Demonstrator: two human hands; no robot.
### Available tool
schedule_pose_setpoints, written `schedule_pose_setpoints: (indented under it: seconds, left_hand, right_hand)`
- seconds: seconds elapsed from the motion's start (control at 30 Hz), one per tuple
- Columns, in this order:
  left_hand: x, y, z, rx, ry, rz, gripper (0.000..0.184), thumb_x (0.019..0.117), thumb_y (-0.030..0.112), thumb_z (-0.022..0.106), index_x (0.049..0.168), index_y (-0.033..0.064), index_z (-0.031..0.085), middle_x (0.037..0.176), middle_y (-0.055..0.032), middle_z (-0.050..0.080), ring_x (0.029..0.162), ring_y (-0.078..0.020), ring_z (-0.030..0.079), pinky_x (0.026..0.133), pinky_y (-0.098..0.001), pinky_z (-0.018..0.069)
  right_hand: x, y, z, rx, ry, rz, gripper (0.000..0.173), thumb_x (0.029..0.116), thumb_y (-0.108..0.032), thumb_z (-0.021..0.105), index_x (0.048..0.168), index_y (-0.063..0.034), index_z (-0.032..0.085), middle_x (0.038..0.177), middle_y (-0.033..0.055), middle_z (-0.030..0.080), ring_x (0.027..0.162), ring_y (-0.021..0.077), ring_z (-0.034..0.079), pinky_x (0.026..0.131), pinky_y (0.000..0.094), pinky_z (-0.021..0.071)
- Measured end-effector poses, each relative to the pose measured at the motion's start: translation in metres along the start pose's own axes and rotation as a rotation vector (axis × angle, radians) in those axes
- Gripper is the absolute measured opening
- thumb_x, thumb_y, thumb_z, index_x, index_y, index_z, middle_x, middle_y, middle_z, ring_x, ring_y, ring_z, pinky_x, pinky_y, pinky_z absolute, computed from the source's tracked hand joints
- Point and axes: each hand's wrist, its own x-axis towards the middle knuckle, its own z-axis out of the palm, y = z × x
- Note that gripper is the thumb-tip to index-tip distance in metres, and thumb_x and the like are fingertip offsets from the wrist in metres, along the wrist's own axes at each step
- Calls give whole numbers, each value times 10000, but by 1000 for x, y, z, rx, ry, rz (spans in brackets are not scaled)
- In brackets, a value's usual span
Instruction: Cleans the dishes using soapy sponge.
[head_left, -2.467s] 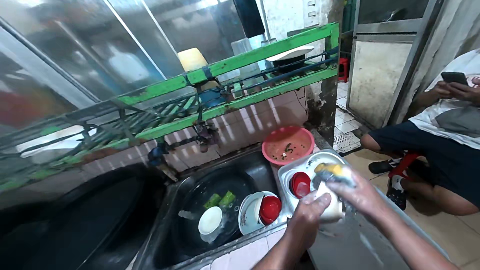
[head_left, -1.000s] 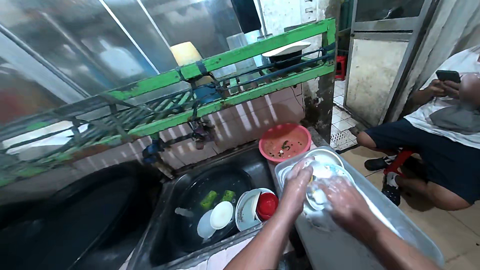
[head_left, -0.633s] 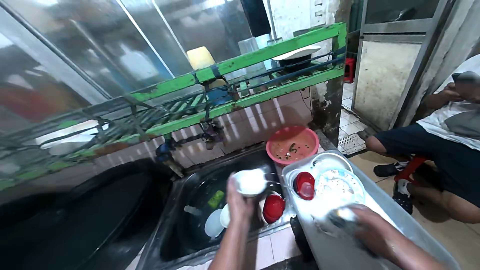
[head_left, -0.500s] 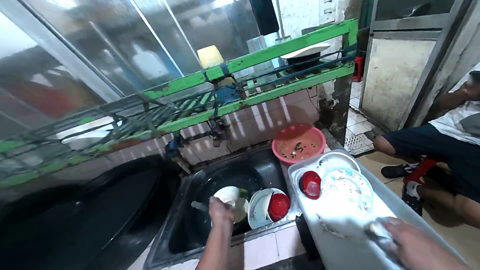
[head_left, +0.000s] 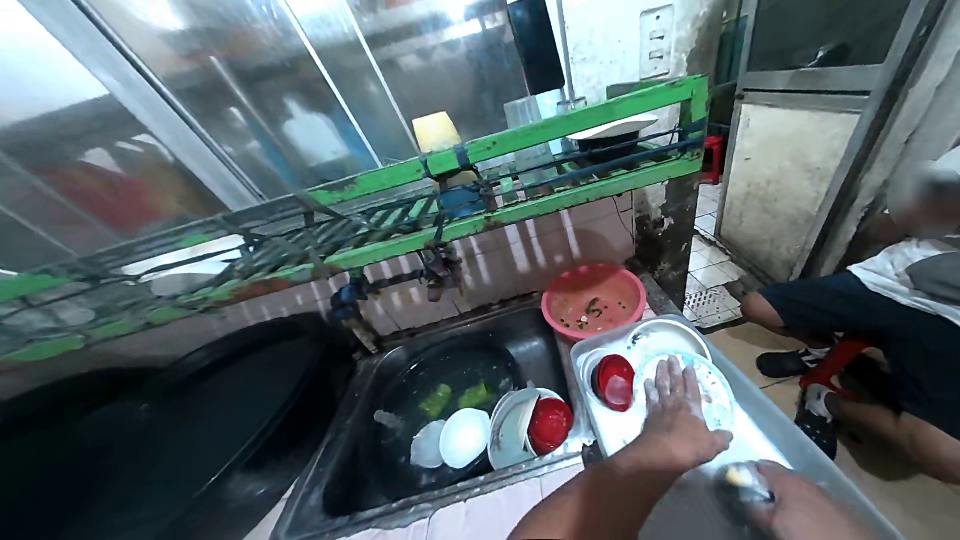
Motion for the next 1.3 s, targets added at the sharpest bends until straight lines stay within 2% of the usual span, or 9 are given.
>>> schedule_pose_setpoints:
  seconds: [0.1,0.23,0.47,0.6,0.77,0.93,1.1,1.23,1.3]
  left_hand:
    - [8,-7,20,172,-17,22,1145,843,555,721,1651,59,79,1718,-168,-80,1581,-365,-94,1220,-679,-23]
    - [-1,-4,36,179,-51,139,793,1005,298,532,1634,9,145,1720,-174,8,1590,-335,-52,1249,-627,-11]
    - [-61,6,24,108,-183,356,588,1077,268,435,1559,-56,338,1642,-247,294,1548,-379,240,1234,-591,232]
    - [-86,2,-21,-740,-27,103,428,1030,61,462,1431,-87,491,1309,-222,623,1190,-236,605,1028,-385,477]
    - [-105,26,-56,-1154,44,-154,265,923,-58,546,1180,0,569,930,-59,675,827,-106,665,762,-304,574]
    - [-123,23,-50,-1253,85,-116,707,742,-219,507,1425,-45,447,1212,-161,637,1020,-158,652,861,-343,568]
    - [-122,-4,-53,-1167,170,-117,294,908,-78,545,1199,-33,561,987,-67,658,897,-98,642,817,-296,551]
    - [-123,-12,-45,-1469,152,-48,612,715,-131,518,1321,-56,496,1141,-148,673,1008,-184,674,860,-380,581]
    - [-116,-10,-40,-1578,267,-58,435,900,-2,490,1329,-64,511,1139,-184,680,1014,-234,689,883,-428,588]
  right_hand:
    - [-12,-1,-7,309,253,-12,492,922,-224,711,1316,56,619,1303,302,621,1230,440,600,1069,612,442]
    - [-16,6,0,492,528,-217,465,869,-140,700,1251,114,629,1274,326,619,1201,421,611,1053,561,467]
    - [-17,14,0,856,703,-161,555,876,-188,676,1363,55,564,1322,237,613,1194,239,621,1022,422,514]
    - [-9,8,0,898,745,-148,597,900,-218,681,1406,55,519,1371,249,580,1239,266,598,1051,445,493]
    - [12,-60,19,514,1008,-549,530,794,-327,719,1191,23,707,1246,225,670,1187,403,609,1006,572,481]
    - [44,-67,-29,634,649,-71,511,975,-241,647,1370,72,562,1429,286,528,1359,410,491,1147,547,385]
    - [30,-108,30,383,998,-547,509,844,-418,658,1149,-17,735,1213,198,697,1159,401,637,970,561,512]
    - [48,-90,-7,555,719,-282,498,932,-321,690,1258,53,656,1324,272,612,1298,429,540,1113,567,426]
    - [51,-93,-10,564,697,-195,505,961,-323,660,1288,61,634,1350,284,589,1317,435,521,1124,565,410]
